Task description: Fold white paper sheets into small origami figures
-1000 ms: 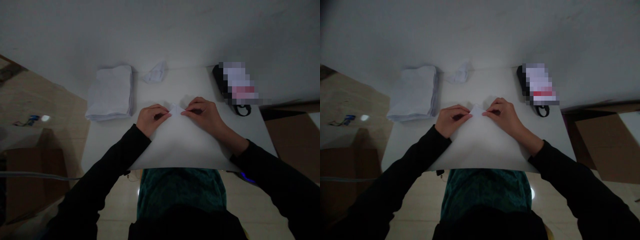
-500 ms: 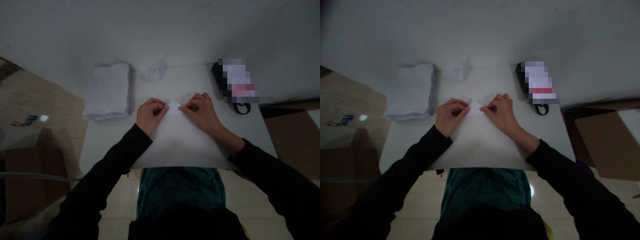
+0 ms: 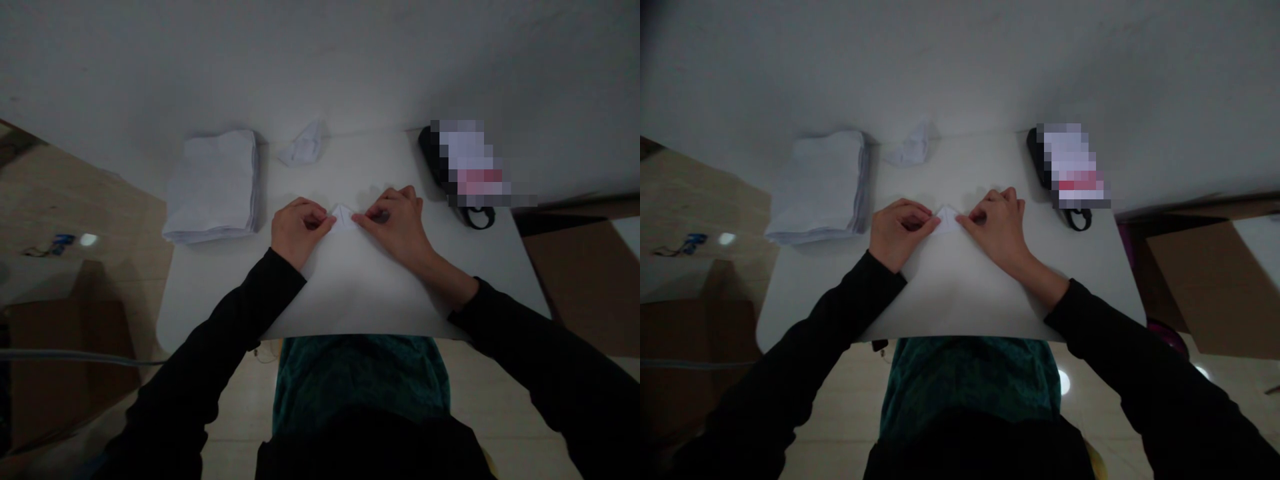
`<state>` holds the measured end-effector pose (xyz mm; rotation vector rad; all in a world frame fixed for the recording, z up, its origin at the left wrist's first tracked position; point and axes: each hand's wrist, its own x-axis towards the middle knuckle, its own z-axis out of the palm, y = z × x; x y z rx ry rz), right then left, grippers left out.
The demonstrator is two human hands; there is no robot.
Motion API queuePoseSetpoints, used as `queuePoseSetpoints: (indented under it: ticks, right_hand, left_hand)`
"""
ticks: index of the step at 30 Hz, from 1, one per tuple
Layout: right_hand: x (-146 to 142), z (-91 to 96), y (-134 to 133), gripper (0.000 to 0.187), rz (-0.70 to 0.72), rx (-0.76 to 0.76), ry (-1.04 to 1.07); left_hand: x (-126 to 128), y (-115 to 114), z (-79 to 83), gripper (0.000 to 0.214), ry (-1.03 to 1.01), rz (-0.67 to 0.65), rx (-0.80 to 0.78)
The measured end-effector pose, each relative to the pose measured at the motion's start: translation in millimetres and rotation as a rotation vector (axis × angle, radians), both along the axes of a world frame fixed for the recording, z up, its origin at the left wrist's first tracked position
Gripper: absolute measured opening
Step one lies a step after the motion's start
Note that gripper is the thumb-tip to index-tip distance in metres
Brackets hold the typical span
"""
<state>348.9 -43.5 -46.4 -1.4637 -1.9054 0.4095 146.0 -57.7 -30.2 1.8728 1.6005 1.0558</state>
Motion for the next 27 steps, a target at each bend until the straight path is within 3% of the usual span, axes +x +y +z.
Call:
queuePoseSetpoints:
  ticks: [5,12,17,23,27]
  right_hand:
    - [-1.1,1.7,0.0,0.032,-0.003,-0.012,0.006]
    - [-4.6,4.7,-1.3,0.034,-0.044,-0.019,-0.054]
    - [-6.3,7.2,-2.5,0.033,-0.064,-0.056,-0.105]
    - [-6.7,5.9,-3.5,0.03,-0.064,-0.027,-0.129]
    - [-5.7,4.1,-2.9,0.025,-0.068,0.01,-0.117]
  left_hand:
    - [0.1,0.5,0.6,0.016,0.023,-0.016,-0.024]
    - [1.2,-1.0,-3.5,0.015,0.127,-0.145,0.039]
    - [0.2,0.7,-10.5,0.014,0.203,-0.183,0.177]
    - [-1.5,1.6,-15.8,0.032,0.235,-0.367,0.274]
    - [0.5,1.7,-15.9,0.027,0.25,-0.361,0.312]
